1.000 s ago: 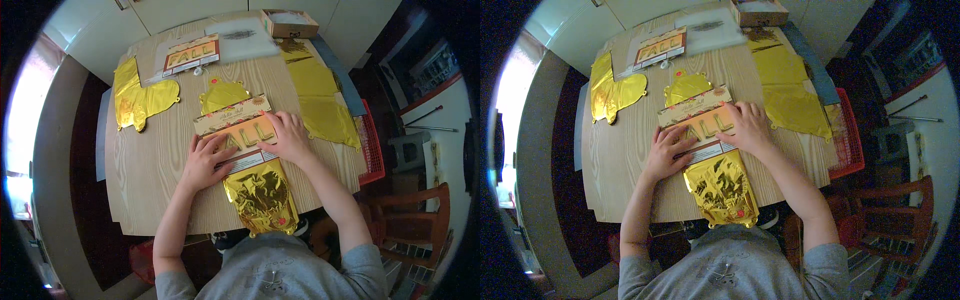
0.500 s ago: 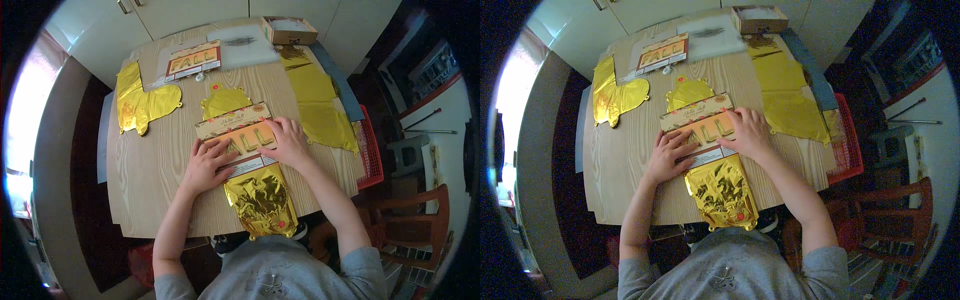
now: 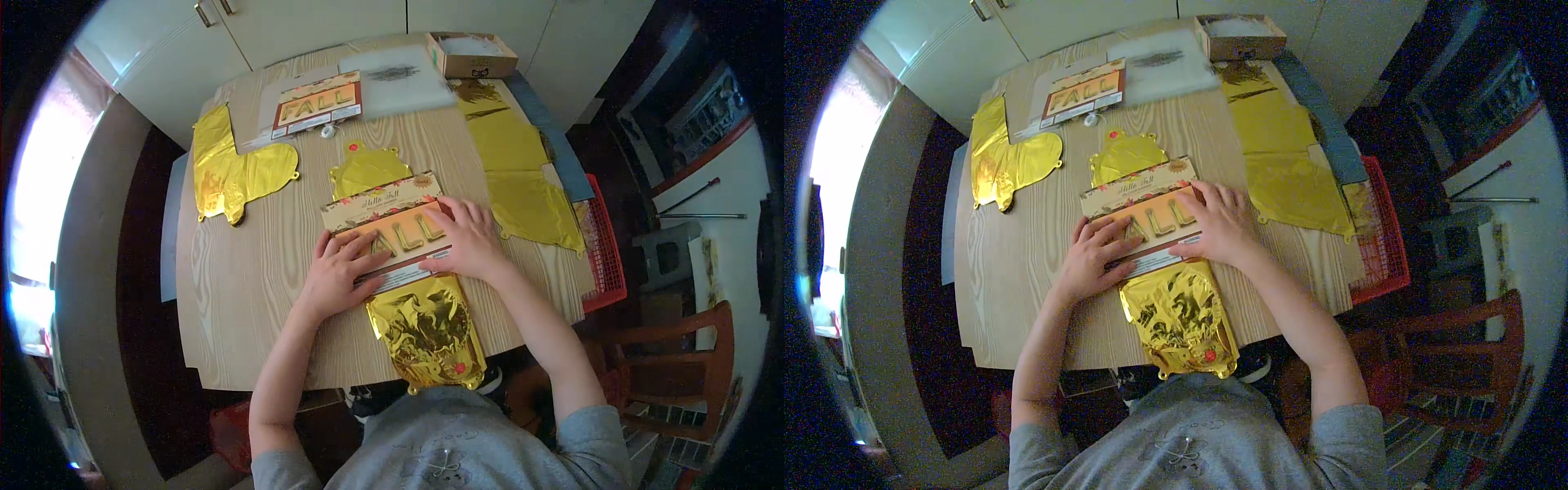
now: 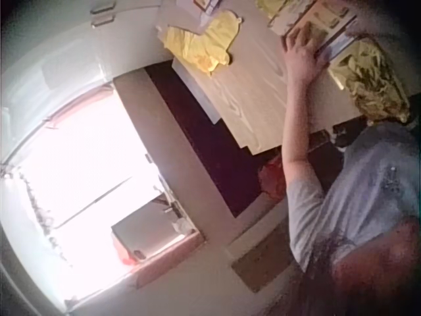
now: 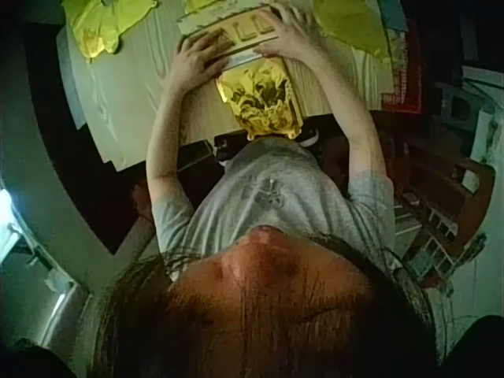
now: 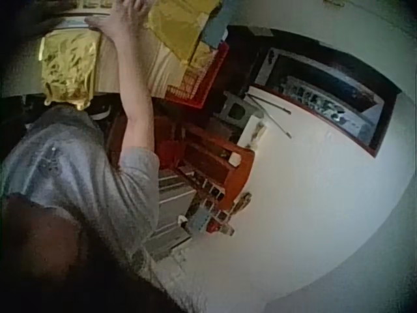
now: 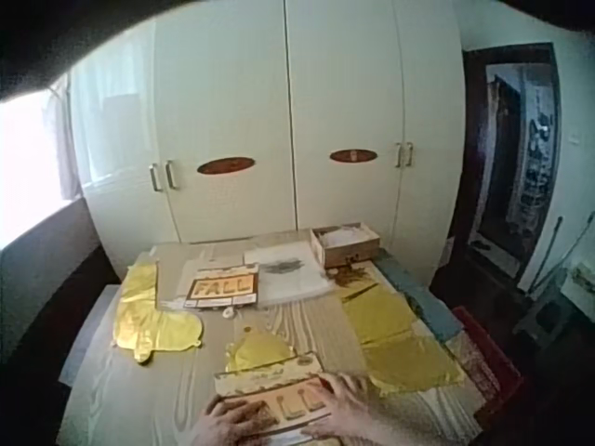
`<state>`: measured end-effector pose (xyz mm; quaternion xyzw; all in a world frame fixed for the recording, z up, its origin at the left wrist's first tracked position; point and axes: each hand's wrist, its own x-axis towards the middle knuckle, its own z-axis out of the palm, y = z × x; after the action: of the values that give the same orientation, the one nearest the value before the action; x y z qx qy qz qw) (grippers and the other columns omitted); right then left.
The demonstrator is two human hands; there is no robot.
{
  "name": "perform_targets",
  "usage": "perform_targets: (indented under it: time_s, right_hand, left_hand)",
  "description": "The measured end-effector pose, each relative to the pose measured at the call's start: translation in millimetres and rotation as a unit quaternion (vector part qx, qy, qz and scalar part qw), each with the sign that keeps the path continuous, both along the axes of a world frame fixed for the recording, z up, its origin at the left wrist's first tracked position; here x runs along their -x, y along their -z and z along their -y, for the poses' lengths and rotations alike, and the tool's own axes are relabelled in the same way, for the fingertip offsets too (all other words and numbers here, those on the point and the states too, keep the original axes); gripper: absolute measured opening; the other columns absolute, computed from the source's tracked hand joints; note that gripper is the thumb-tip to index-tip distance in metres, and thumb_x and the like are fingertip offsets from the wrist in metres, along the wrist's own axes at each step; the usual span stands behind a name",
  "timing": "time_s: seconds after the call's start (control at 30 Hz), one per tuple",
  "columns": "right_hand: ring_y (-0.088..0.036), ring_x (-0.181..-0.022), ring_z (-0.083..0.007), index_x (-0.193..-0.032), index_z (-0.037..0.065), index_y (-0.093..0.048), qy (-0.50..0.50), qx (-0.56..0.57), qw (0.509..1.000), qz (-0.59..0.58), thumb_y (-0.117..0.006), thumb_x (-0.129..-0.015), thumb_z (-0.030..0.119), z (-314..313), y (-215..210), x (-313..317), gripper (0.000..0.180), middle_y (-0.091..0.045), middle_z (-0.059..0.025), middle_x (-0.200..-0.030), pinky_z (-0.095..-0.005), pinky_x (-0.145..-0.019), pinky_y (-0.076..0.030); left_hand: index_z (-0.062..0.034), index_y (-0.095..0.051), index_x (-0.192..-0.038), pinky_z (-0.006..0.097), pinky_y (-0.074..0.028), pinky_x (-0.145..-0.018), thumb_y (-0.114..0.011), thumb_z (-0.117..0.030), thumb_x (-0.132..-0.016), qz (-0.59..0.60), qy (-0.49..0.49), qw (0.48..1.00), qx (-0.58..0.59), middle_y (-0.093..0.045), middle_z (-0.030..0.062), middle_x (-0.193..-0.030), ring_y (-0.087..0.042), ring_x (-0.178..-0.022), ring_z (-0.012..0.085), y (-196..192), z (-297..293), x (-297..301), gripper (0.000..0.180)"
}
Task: Folding gold foil sheets and placing them into clear plastic sleeves with cardboard backing.
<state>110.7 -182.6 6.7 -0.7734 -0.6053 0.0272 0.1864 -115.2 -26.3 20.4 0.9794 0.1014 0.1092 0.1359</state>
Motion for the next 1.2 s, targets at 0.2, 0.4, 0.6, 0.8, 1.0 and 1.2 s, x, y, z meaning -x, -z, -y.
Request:
perform_targets:
  time_s: [0.2,0.4,0.6,0.8,1.0,1.2]
  right_hand:
    - [-0.025,-0.137,-0.0347,-0.14,0.016,-0.043,-0.165,0.024,0.982,-0.085,-0.082,-0.058,0.053,44,-13,8,0.099,-0.033,-0.013,-0.145,-0.0536,-0.113,-0.019]
    - [-0.027,-0.138,-0.0293,-0.142,0.024,-0.039,-0.325,0.14,0.933,0.068,-0.081,-0.063,0.041,126,-51,33,0.091,-0.035,-0.0073,-0.147,-0.0516,-0.111,-0.025]
    - [-0.058,-0.106,-0.0143,-0.103,0.021,-0.067,-0.33,-0.097,0.938,0.045,-0.071,-0.07,0.01,130,-38,41,0.035,-0.065,0.0053,-0.111,-0.0389,-0.094,-0.041]
    - [-0.062,-0.092,-0.0233,-0.096,0.015,-0.066,-0.251,-0.222,0.941,-0.036,-0.071,-0.074,0.015,69,-65,19,0.023,-0.065,-0.0031,-0.095,-0.04,-0.079,-0.047]
    - [-0.061,-0.075,-0.0404,-0.093,-0.002,-0.059,-0.023,-0.099,0.956,-0.276,-0.064,-0.085,0.025,-45,-67,-16,0.028,-0.062,-0.0195,-0.077,-0.0468,-0.067,-0.047]
    - [-0.057,-0.097,-0.0325,-0.099,0.0,-0.063,-0.101,-0.11,0.986,-0.068,-0.063,-0.085,0.025,-82,6,-46,0.029,-0.061,-0.0148,-0.105,-0.0413,-0.083,-0.045]
  left_hand:
    - [-0.0276,-0.066,-0.119,0.052,-0.022,-0.111,-0.067,-0.035,-0.082,0.005,0.001,1.0,0.004,-0.053,0.004,-0.136,-0.045,-0.127,0.027,1,-1,1,0.038]
    - [-0.0266,-0.066,-0.118,0.051,-0.023,-0.112,-0.067,-0.034,-0.082,0.012,-0.001,1.0,0.006,-0.053,0.0044,-0.136,-0.045,-0.127,0.0269,-1,1,2,0.037]
    - [-0.0261,-0.066,-0.119,0.052,-0.022,-0.112,-0.066,-0.034,-0.082,0.013,0.0,1.0,0.005,-0.053,0.0046,-0.136,-0.045,-0.127,0.0281,0,1,2,0.037]
    - [-0.0232,-0.065,-0.121,0.05,-0.022,-0.112,-0.066,-0.03,-0.08,0.013,0.005,1.0,0.006,-0.054,0.006,-0.135,-0.045,-0.126,0.0286,2,-1,3,0.041]
    - [-0.0053,-0.067,-0.1,0.048,-0.027,-0.111,-0.059,-0.014,-0.072,-0.047,0.006,0.997,-0.057,-0.062,0.0112,-0.106,-0.049,-0.117,0.0294,14,-11,6,0.03]
    - [-0.0085,-0.068,-0.099,0.049,-0.025,-0.112,-0.056,-0.014,-0.075,-0.005,0.012,0.999,-0.032,-0.06,0.0043,-0.116,-0.047,-0.12,0.0268,20,-12,7,0.027]
